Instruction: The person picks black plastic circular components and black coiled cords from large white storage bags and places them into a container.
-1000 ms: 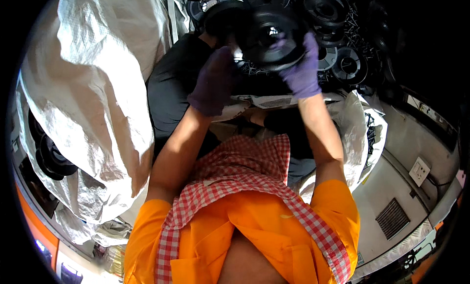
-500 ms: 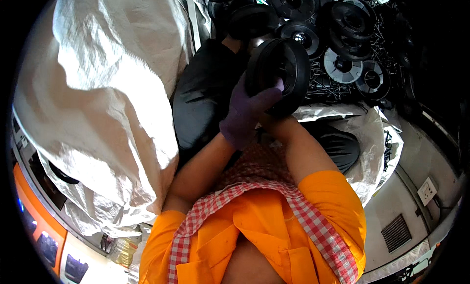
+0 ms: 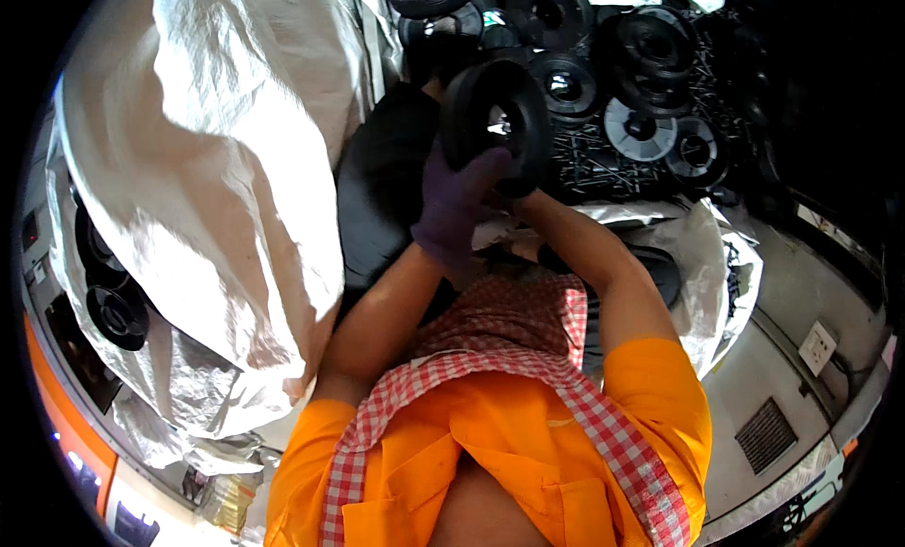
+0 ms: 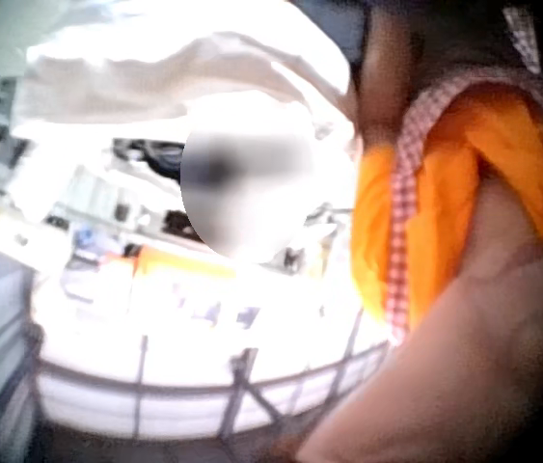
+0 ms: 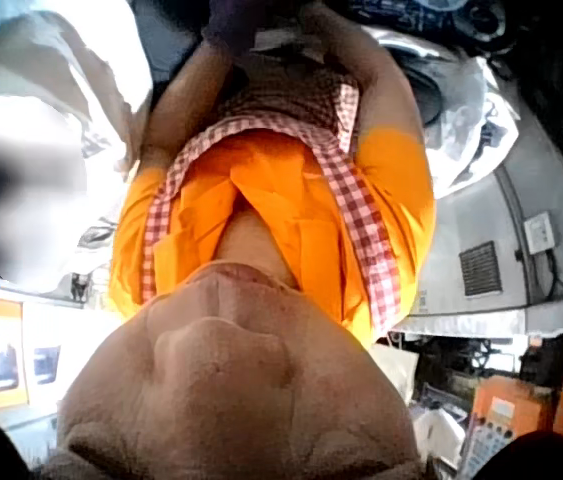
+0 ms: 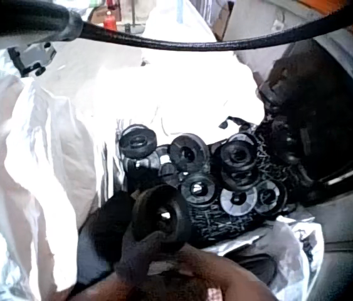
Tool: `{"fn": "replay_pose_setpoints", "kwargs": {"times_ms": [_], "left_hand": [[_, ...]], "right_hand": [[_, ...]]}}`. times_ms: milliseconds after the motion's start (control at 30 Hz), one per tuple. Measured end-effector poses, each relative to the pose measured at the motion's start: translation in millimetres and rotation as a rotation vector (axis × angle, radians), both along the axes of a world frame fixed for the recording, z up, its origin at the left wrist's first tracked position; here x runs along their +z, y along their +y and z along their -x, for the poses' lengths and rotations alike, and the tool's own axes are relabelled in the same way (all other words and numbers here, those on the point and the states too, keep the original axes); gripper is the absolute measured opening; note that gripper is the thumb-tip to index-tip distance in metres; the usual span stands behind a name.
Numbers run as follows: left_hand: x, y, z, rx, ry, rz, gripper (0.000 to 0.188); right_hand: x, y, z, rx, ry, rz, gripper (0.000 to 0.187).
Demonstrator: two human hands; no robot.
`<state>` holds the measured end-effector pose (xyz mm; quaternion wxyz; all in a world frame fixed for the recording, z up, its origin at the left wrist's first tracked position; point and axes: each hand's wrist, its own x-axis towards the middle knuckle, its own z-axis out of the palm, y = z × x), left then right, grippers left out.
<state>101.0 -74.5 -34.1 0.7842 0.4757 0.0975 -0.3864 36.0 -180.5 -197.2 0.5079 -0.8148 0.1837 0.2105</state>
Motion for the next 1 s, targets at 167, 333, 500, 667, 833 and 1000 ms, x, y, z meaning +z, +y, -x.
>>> {"fn": "replay_pose_setpoints", "kwargs": {"times_ms": [167,333,500,667,833,1000], "left_hand": [[4.5,6.4,5.2,0.045,-0.234,-0.089,0.044],[2.6,35.4,35.6,-0.159,-0.682,-0.194,0.04],[8.9,49.3,83.0,-0.265,-0.415,-0.021,0.043],[7.0,43.8,105.8,-0.114,-0.241,0.113,0.055],[17.6,42.5,106.7,-0.311,-0.21,0.201,0.055],[47.2,69.9,69.8,-0.647,0.256,0.343,0.047]], "right_hand": [[42.9,-54.3,47.0,-0.256,-0.167,0.38,0.044],[120.4,-29.5,71.4,-0.518,-0.654,0.154,0.032],[140.3,19.3,79.4,-0.56,-0.611,0.197,0.017],[147.4,21.0,97.4,-0.487,-0.584,0.435,0.035],[180.4,23.5,115.6,-0.57,-0.418,-0.454,0.039],[185.7,6.5,133.7,0.309,-1.07,0.426,0.041]]}}
